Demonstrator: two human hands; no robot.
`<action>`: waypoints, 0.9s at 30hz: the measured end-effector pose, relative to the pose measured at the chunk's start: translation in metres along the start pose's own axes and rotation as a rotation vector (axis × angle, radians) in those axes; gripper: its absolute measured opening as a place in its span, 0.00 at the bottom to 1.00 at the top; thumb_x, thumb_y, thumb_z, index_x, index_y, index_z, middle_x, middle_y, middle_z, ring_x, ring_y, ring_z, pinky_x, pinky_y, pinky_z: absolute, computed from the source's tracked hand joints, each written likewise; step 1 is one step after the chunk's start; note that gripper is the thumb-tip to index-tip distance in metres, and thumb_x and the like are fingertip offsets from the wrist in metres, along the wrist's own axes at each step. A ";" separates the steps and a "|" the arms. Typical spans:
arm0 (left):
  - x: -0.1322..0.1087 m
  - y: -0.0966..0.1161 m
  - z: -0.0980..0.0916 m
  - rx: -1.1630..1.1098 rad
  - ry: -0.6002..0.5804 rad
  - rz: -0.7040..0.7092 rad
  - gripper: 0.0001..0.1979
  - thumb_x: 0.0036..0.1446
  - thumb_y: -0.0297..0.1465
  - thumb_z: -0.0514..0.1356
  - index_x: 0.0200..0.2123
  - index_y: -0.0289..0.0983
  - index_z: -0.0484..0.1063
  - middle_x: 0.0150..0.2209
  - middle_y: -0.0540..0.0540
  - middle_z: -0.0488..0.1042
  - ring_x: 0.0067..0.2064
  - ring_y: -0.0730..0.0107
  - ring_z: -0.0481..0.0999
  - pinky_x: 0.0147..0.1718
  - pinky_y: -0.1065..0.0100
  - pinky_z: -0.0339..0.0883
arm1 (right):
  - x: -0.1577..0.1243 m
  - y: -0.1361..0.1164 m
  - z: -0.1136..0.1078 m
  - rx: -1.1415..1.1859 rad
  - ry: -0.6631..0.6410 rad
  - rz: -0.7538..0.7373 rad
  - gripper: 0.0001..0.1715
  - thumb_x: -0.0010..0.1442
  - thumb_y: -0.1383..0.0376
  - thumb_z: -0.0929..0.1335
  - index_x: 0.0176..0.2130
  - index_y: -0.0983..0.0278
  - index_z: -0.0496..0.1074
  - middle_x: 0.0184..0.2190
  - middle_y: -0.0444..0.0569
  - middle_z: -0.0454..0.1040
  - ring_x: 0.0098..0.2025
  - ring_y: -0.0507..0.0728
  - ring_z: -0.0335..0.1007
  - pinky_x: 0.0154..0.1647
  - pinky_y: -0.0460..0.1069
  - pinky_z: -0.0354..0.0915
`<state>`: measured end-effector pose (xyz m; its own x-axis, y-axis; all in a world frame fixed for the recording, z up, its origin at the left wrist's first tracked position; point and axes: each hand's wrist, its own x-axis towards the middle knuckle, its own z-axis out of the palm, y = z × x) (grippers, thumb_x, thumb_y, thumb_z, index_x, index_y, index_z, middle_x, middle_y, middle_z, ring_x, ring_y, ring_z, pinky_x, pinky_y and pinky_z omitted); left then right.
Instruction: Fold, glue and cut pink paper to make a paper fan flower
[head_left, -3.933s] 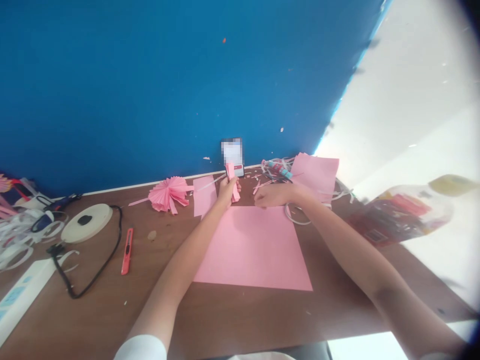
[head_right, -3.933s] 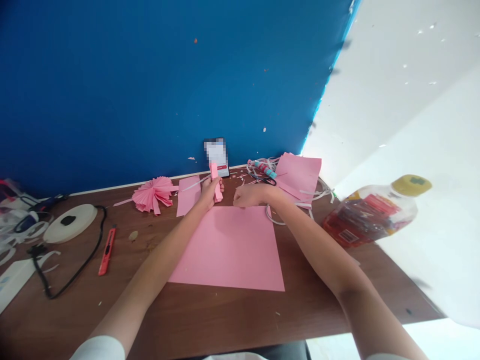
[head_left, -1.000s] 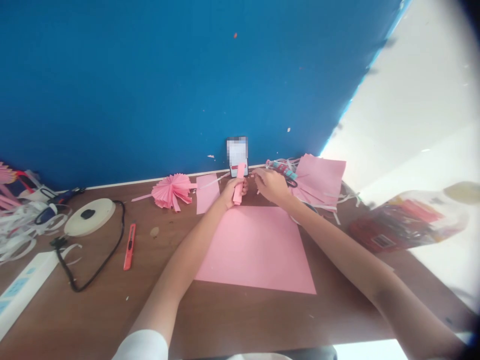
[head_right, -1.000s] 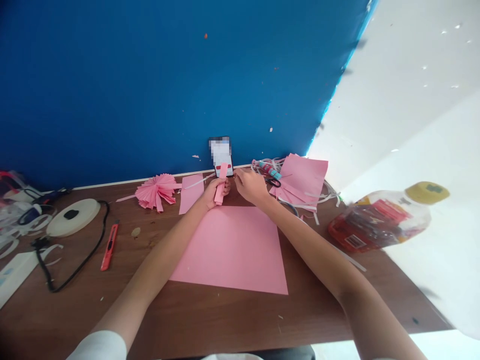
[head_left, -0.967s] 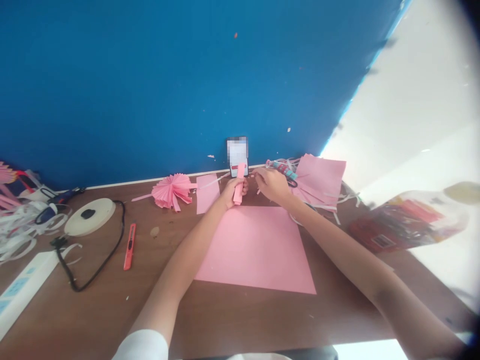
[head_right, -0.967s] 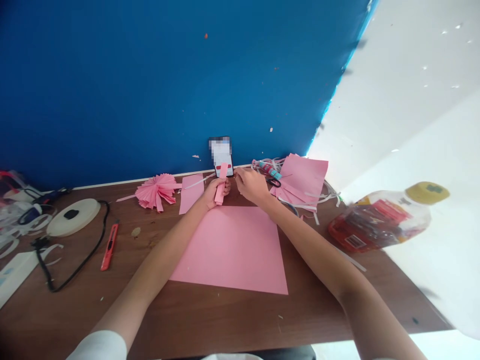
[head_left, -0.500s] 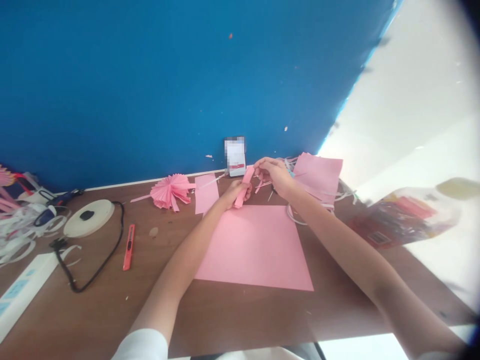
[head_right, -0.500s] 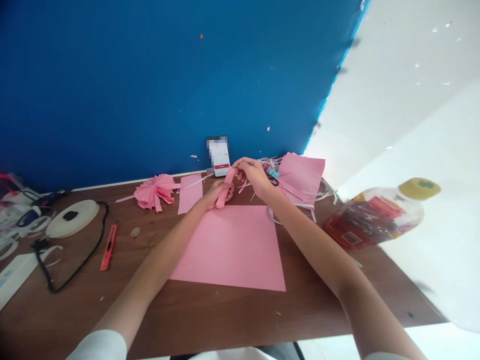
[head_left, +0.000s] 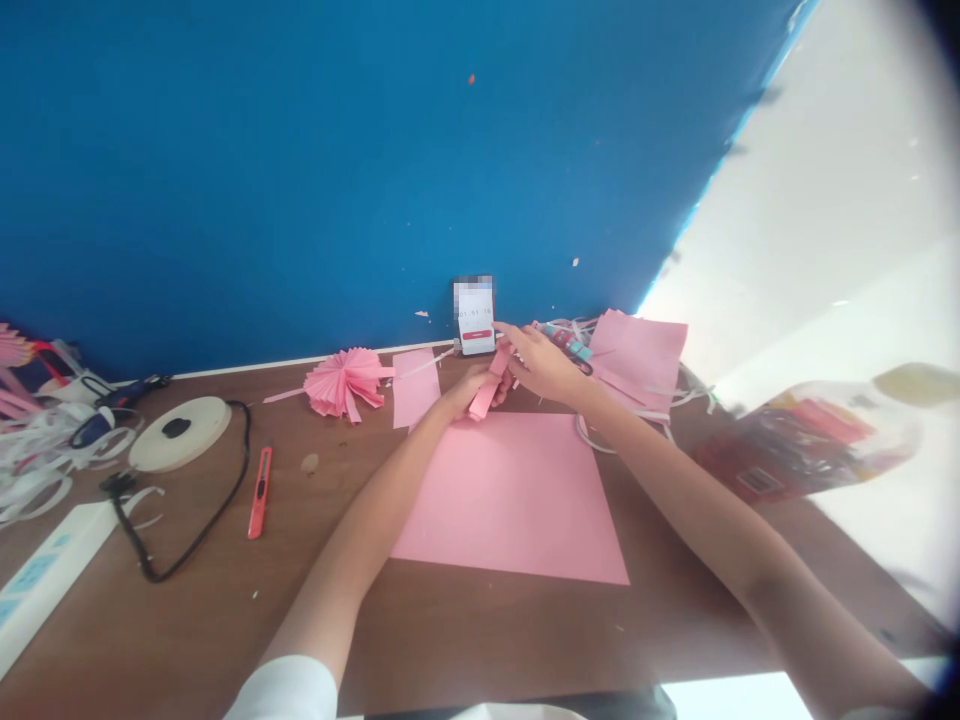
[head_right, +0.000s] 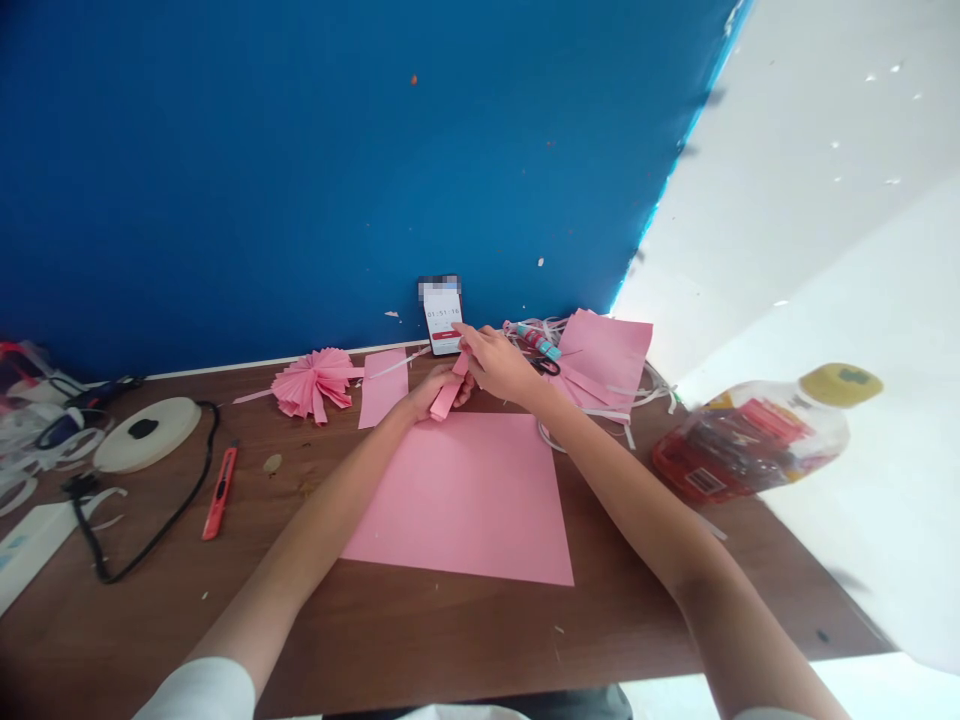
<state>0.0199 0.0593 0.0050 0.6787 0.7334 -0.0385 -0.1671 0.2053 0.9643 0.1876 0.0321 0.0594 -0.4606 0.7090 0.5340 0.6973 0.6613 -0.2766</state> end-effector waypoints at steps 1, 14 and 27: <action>0.000 0.000 0.000 -0.010 -0.009 0.003 0.08 0.48 0.31 0.57 0.29 0.32 0.67 0.24 0.47 0.68 0.23 0.75 0.69 0.20 0.72 0.58 | 0.000 0.001 0.000 -0.046 -0.001 -0.019 0.34 0.55 0.75 0.58 0.62 0.68 0.53 0.44 0.56 0.71 0.45 0.63 0.62 0.47 0.57 0.60; 0.000 0.000 0.003 0.070 0.084 -0.020 0.10 0.53 0.35 0.58 0.30 0.32 0.67 0.24 0.48 0.68 0.22 0.77 0.68 0.21 0.73 0.60 | 0.003 -0.005 -0.013 0.020 0.070 -0.056 0.29 0.59 0.74 0.55 0.58 0.61 0.58 0.50 0.53 0.70 0.54 0.64 0.62 0.50 0.60 0.60; 0.001 -0.002 0.003 0.068 0.105 0.004 0.18 0.55 0.44 0.57 0.31 0.32 0.67 0.22 0.49 0.68 0.22 0.77 0.68 0.21 0.74 0.60 | 0.005 -0.001 -0.012 0.255 0.280 0.140 0.19 0.55 0.71 0.60 0.48 0.63 0.61 0.42 0.52 0.71 0.37 0.55 0.69 0.33 0.49 0.64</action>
<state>0.0234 0.0576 0.0039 0.5987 0.7989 -0.0586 -0.1180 0.1603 0.9800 0.1912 0.0317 0.0720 -0.1785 0.7255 0.6647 0.5679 0.6277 -0.5325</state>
